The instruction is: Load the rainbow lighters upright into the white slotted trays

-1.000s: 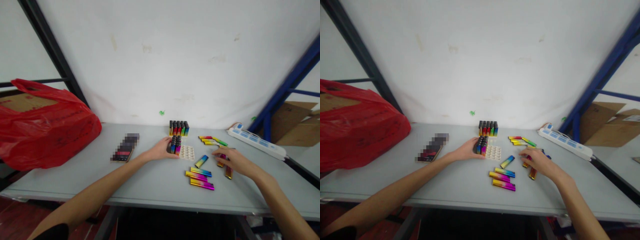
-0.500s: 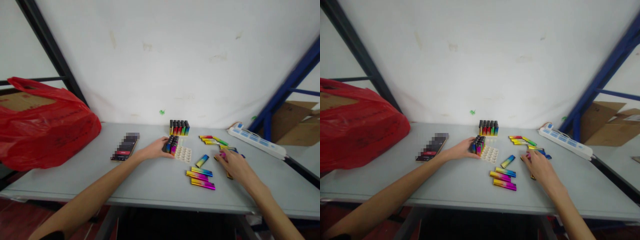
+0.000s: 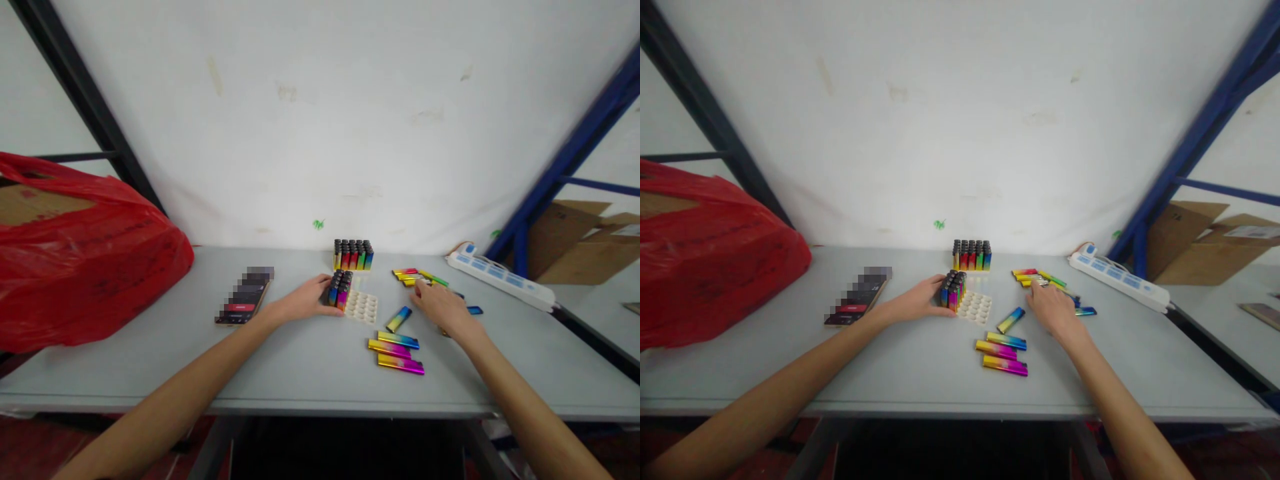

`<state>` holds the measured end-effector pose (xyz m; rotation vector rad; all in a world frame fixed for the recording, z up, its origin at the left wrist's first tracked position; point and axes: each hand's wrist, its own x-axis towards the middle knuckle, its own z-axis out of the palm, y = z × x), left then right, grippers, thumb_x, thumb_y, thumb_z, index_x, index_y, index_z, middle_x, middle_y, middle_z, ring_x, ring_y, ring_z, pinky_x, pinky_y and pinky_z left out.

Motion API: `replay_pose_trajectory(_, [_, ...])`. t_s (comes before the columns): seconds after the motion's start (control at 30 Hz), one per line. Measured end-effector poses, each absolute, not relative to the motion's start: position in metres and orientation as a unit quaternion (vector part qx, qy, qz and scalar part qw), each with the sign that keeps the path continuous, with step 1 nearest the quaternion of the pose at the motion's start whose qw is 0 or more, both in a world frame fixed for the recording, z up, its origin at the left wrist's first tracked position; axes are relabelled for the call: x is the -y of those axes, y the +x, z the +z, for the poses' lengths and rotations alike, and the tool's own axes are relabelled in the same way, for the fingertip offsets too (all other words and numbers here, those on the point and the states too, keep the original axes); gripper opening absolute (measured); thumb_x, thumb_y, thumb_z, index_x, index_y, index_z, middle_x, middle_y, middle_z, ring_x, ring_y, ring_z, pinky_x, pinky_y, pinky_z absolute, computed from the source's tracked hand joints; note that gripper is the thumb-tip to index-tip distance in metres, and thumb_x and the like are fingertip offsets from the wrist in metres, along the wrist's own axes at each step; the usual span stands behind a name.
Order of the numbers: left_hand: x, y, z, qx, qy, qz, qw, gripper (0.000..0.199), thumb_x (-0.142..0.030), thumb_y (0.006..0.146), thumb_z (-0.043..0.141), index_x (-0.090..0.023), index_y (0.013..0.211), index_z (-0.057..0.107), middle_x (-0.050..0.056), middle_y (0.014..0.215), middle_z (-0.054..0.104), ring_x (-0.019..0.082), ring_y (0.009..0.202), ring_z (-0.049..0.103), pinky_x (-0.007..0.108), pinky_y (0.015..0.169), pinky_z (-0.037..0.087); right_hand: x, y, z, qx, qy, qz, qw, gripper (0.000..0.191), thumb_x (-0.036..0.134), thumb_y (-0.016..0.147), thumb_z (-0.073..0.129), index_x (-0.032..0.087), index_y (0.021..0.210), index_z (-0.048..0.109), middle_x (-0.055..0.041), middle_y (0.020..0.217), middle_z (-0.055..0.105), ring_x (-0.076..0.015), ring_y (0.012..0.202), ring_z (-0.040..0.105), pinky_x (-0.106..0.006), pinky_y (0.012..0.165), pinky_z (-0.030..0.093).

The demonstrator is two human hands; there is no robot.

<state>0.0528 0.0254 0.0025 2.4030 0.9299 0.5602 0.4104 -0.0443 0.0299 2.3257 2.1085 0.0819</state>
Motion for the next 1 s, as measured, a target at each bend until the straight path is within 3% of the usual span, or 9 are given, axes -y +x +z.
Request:
replay_pose_trajectory(0.2, [-0.025, 0.054, 0.001, -0.344, 0.881, 0.206, 0.250, 0.091, -0.074, 0.084, 0.088, -0.017, 0.151, 0.066, 0.020, 0.160, 0.064, 0.041, 0.149, 0.061, 0.050, 0.131, 0.045, 0.030, 0.404, 0.035, -0.714, 0.699, 0.000, -0.040, 0.043, 0.010, 0.102, 0.051, 0.012, 0.143, 0.064, -0.0245, 0.123, 0.081, -0.0360, 0.114, 0.079, -0.041, 0.091, 0.057])
replay_pose_trajectory(0.27, [-0.025, 0.054, 0.000, -0.343, 0.881, 0.207, 0.251, 0.092, -0.074, 0.085, 0.088, -0.017, 0.152, 0.065, 0.020, 0.159, 0.064, 0.040, 0.148, 0.062, 0.049, 0.131, 0.045, 0.024, 0.405, 0.038, -0.732, 0.672, -0.018, -0.111, 0.051, 0.012, 0.099, 0.056, 0.012, 0.150, 0.059, -0.0216, 0.121, 0.081, -0.0345, 0.114, 0.079, -0.040, 0.095, 0.057])
replay_pose_trajectory(0.37, [-0.025, 0.054, -0.001, -0.338, 0.884, 0.209, 0.248, 0.092, -0.073, 0.085, 0.088, -0.016, 0.153, 0.065, 0.020, 0.158, 0.064, 0.039, 0.147, 0.062, 0.048, 0.131, 0.045, 0.014, 0.403, 0.044, -0.740, 0.607, -0.129, -0.261, 0.053, 0.021, 0.098, 0.062, 0.018, 0.151, 0.058, -0.0097, 0.107, 0.081, -0.0266, 0.093, 0.082, -0.039, 0.092, 0.062])
replay_pose_trajectory(0.47, [-0.025, 0.054, 0.000, -0.341, 0.883, 0.212, 0.245, 0.090, -0.072, 0.085, 0.090, -0.016, 0.151, 0.066, 0.021, 0.157, 0.065, 0.041, 0.147, 0.063, 0.050, 0.130, 0.046, 0.004, 0.389, 0.049, -0.695, 0.518, -0.313, -0.388, 0.035, 0.035, 0.095, 0.065, 0.022, 0.128, 0.065, -0.0017, 0.095, 0.072, -0.0201, 0.075, 0.077, -0.038, 0.076, 0.066])
replay_pose_trajectory(0.53, [-0.023, 0.054, 0.000, -0.342, 0.881, 0.214, 0.247, 0.089, -0.071, 0.085, 0.090, -0.016, 0.151, 0.066, 0.021, 0.157, 0.066, 0.041, 0.147, 0.063, 0.050, 0.130, 0.046, -0.002, 0.375, 0.050, -0.663, 0.472, -0.395, -0.426, 0.026, 0.043, 0.092, 0.069, 0.024, 0.109, 0.062, 0.0019, 0.088, 0.067, -0.0167, 0.067, 0.071, -0.033, 0.064, 0.063])
replay_pose_trajectory(0.67, [-0.020, 0.055, 0.002, -0.340, 0.880, 0.219, 0.251, 0.087, -0.069, 0.086, 0.089, -0.017, 0.152, 0.066, 0.020, 0.157, 0.066, 0.041, 0.147, 0.063, 0.050, 0.130, 0.046, -0.007, 0.346, 0.042, -0.628, 0.441, -0.461, -0.445, 0.046, 0.064, 0.089, 0.074, 0.027, 0.094, 0.048, 0.0100, 0.066, 0.055, -0.0085, 0.045, 0.042, -0.022, 0.044, 0.033])
replay_pose_trajectory(0.73, [-0.019, 0.056, 0.001, -0.341, 0.878, 0.223, 0.250, 0.087, -0.069, 0.086, 0.089, -0.017, 0.152, 0.065, 0.020, 0.156, 0.066, 0.040, 0.146, 0.063, 0.051, 0.130, 0.046, -0.006, 0.337, 0.036, -0.614, 0.439, -0.484, -0.442, 0.057, 0.078, 0.086, 0.073, 0.028, 0.090, 0.046, 0.0122, 0.059, 0.044, -0.0077, 0.044, 0.030, -0.021, 0.043, 0.022])
replay_pose_trajectory(0.83, [-0.019, 0.057, 0.000, -0.340, 0.878, 0.229, 0.246, 0.087, -0.069, 0.087, 0.089, -0.019, 0.153, 0.064, 0.019, 0.156, 0.066, 0.040, 0.146, 0.063, 0.051, 0.130, 0.047, -0.002, 0.332, 0.027, -0.593, 0.449, -0.514, -0.426, 0.067, 0.092, 0.084, 0.065, 0.027, 0.079, 0.047, 0.0119, 0.055, 0.029, -0.0082, 0.047, 0.021, -0.023, 0.045, 0.017])
replay_pose_trajectory(1.0, [-0.019, 0.057, -0.001, -0.347, 0.881, 0.222, 0.234, 0.090, -0.074, 0.087, 0.086, -0.018, 0.154, 0.062, 0.018, 0.156, 0.066, 0.041, 0.145, 0.064, 0.051, 0.130, 0.047, 0.003, 0.327, 0.020, -0.541, 0.488, -0.525, -0.440, 0.069, 0.088, 0.092, 0.053, 0.029, 0.063, 0.031, 0.0083, 0.054, 0.022, -0.0094, 0.048, 0.015, -0.026, 0.045, 0.013])
